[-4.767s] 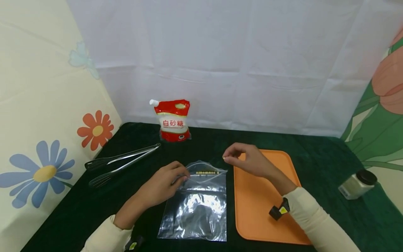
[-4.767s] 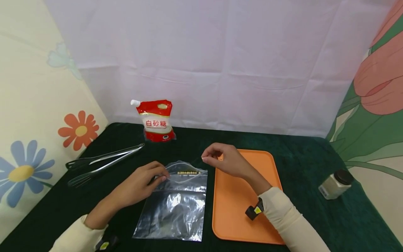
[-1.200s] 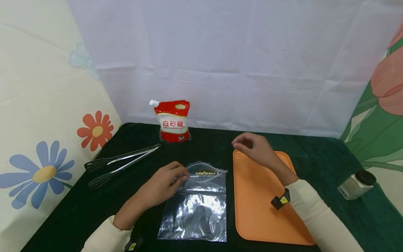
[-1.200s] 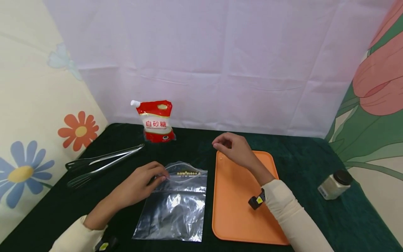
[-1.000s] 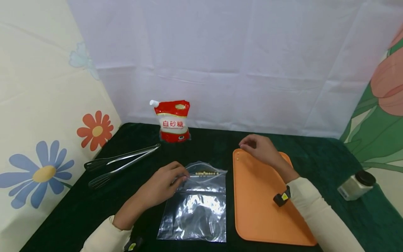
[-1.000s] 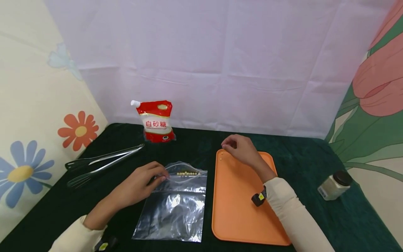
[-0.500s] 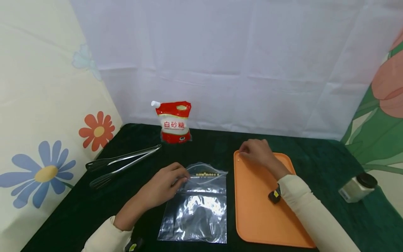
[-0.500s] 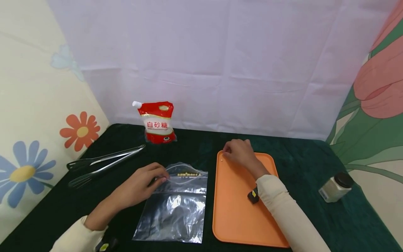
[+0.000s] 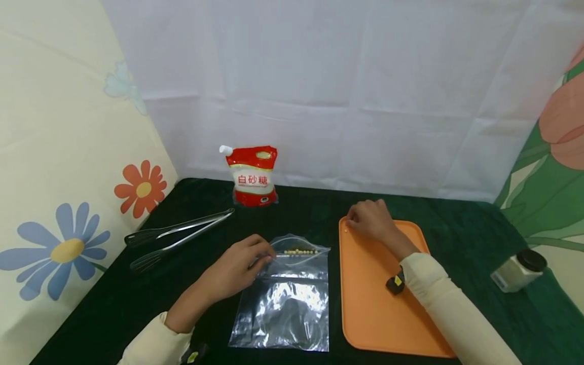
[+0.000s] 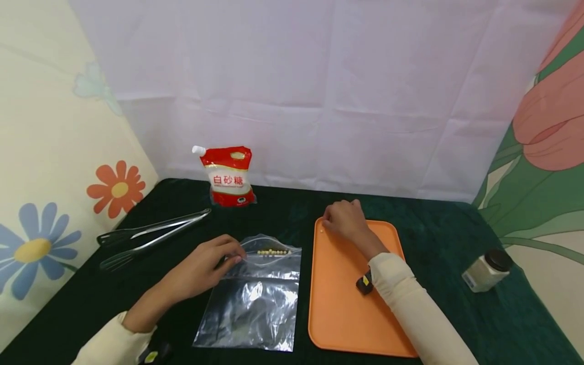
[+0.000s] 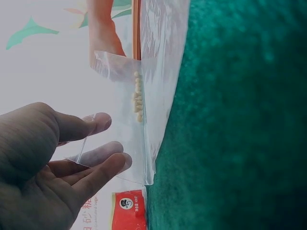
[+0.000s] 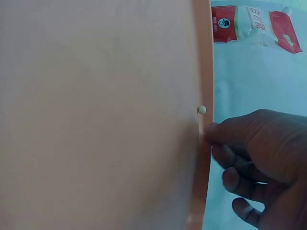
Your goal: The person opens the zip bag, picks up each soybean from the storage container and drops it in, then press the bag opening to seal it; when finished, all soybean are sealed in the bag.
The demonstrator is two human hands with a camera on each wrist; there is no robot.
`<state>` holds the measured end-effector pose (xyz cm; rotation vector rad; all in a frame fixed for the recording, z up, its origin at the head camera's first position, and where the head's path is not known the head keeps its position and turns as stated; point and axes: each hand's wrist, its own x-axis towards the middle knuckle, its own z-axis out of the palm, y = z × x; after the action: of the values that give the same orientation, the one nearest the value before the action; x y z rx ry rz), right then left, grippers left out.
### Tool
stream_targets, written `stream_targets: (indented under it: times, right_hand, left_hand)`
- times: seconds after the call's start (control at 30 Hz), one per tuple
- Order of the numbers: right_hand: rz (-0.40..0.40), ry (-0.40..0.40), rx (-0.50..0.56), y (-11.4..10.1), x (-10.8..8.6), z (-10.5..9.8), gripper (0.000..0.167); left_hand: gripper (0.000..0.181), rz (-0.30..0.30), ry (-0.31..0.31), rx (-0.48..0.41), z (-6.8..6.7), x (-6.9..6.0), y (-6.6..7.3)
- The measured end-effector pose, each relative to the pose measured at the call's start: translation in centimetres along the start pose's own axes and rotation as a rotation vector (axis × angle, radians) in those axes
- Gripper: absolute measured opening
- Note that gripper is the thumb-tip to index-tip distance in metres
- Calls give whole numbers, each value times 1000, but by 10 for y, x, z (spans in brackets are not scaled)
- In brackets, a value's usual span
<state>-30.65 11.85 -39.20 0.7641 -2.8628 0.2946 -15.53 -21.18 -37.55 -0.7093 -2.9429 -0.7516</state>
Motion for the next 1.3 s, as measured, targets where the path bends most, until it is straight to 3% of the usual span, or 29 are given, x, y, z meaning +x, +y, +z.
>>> stream_targets:
  times: [0.17,0.27,0.43,0.6,0.7,0.8,1.03,1.3]
  right_hand:
    - [-2,90,81,-2,-3,-4,13]
    - [-44,135,223,-6,-5,-8,11]
    - [-157,166,493,-24,-13,-14,8]
    - [-335,166,606,-47,-18,-16,6]
    - [-443,141,631,-61,-20,-18,5]
    - [-500,113,617,-73,-21,-19,6]
    - [-475,62,587,-83,-24,-17,12]
    - [-465,122,569,-70,-26,-24,9]
  left_hand:
    - [16,7,7,4,1,0,0]
    - [16,6,10,11,1,0,0]
    - [16,-4,4,14,1,0,0]
    - [16,2,8,15,2,0,0]
    - [15,5,11,14,2,-1,1]
    - [15,2,13,14,1,0,2]
    - [15,-8,3,11,1,0,2]
    - [16,-4,9,19,2,0,1]
